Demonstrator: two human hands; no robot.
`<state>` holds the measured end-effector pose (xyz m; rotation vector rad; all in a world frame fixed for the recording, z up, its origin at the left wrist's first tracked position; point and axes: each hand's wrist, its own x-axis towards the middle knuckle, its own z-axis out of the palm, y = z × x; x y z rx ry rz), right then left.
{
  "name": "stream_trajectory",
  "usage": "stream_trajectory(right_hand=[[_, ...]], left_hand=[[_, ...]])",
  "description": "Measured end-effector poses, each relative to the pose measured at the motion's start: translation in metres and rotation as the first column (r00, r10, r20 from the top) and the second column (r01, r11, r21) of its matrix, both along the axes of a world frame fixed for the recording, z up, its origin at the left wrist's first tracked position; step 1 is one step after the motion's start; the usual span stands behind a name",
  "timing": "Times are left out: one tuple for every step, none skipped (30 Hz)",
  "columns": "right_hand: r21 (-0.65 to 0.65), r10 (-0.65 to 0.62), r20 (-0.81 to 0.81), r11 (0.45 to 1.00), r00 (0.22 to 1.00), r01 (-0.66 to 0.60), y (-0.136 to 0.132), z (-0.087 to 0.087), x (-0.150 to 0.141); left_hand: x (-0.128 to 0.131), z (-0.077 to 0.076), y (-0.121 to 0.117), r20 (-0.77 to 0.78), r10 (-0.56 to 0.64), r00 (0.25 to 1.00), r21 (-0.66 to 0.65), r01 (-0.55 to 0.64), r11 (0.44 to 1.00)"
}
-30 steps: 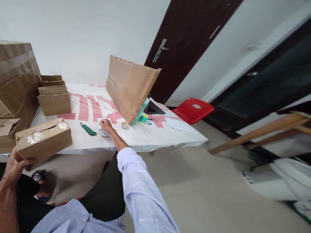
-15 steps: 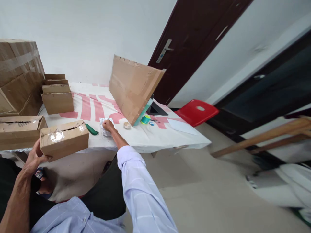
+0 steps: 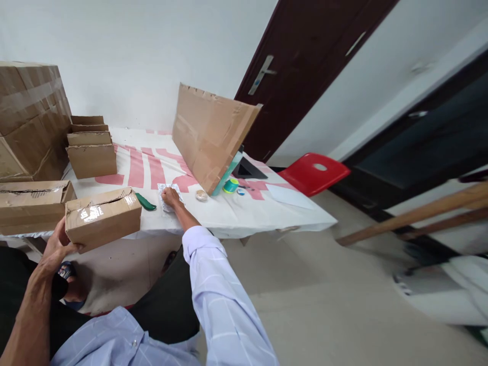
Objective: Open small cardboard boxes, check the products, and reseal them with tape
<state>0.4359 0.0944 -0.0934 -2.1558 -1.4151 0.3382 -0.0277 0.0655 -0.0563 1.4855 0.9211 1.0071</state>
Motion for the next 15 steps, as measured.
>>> stream_trajectory(right_hand=[[-0.015, -0.005, 0.014, 1.0, 1.0, 0.005, 0.0001, 0.0003, -0.0005], [-0.031, -0.01, 0.029, 0.999, 1.0, 0.01, 0.0003, 0.0005, -0.0009], [-0.045, -0.014, 0.043, 0.999, 0.999, 0.016, 0.0006, 0.0005, -0.0012], [-0.054, -0.018, 0.057, 0.998, 0.998, 0.021, 0.0011, 0.0004, -0.0015], [-0.062, -0.024, 0.071, 0.998, 0.997, 0.028, 0.0015, 0.0001, -0.0017], [-0.069, -0.03, 0.087, 0.997, 0.996, 0.036, 0.0019, -0.0003, -0.0018], [-0.074, -0.039, 0.103, 0.996, 0.994, 0.047, 0.0022, -0.0008, -0.0019], [-0.076, -0.049, 0.12, 0.995, 0.992, 0.058, 0.0025, -0.0012, -0.0021], [-0.078, -0.056, 0.138, 0.995, 0.989, 0.067, 0.0027, -0.0015, -0.0023], [-0.081, -0.059, 0.155, 0.994, 0.986, 0.072, 0.0029, -0.0016, -0.0028], [-0.086, -0.056, 0.17, 0.994, 0.984, 0.072, 0.0032, -0.0014, -0.0036], [-0.093, -0.048, 0.184, 0.993, 0.982, 0.066, 0.0035, -0.0008, -0.0046], [-0.102, -0.038, 0.197, 0.993, 0.98, 0.059, 0.0039, 0.0001, -0.006], [-0.111, -0.027, 0.209, 0.993, 0.978, 0.051, 0.0044, 0.0014, -0.0077], [-0.119, -0.02, 0.22, 0.992, 0.975, 0.048, 0.0049, 0.003, -0.0096]], left_hand=[[0.0001, 0.0001, 0.0003, 0.002, -0.005, 1.0, 0.001, 0.005, 1.0], [0.0002, 0.0001, 0.0006, 0.005, -0.011, 1.0, 0.003, 0.011, 1.0], [0.0003, 0.0, 0.0008, 0.007, -0.015, 1.0, 0.006, 0.015, 1.0], [0.0002, -0.0003, 0.001, 0.009, -0.019, 1.0, 0.006, 0.019, 1.0], [0.0, -0.0007, 0.0013, 0.009, -0.023, 1.0, 0.005, 0.023, 1.0], [-0.0004, -0.0014, 0.0015, 0.009, -0.025, 1.0, 0.004, 0.025, 1.0], [-0.0008, -0.0021, 0.0018, 0.009, -0.025, 1.0, 0.003, 0.025, 1.0], [-0.0011, -0.0031, 0.0021, 0.008, -0.025, 1.0, 0.003, 0.025, 1.0], [-0.0015, -0.0041, 0.0025, 0.01, -0.021, 1.0, 0.006, 0.021, 1.0], [-0.0018, -0.0051, 0.0029, 0.014, -0.021, 1.0, 0.01, 0.021, 1.0], [-0.0019, -0.006, 0.0033, 0.017, -0.02, 1.0, 0.015, 0.02, 1.0], [-0.002, -0.0068, 0.0037, 0.019, -0.02, 1.0, 0.019, 0.02, 1.0], [-0.0021, -0.0073, 0.004, 0.02, -0.021, 1.0, 0.024, 0.021, 0.999], [-0.0022, -0.0077, 0.0043, 0.021, -0.023, 1.0, 0.029, 0.023, 0.999], [-0.0025, -0.0078, 0.0044, 0.018, -0.026, 1.0, 0.035, 0.025, 0.999]])
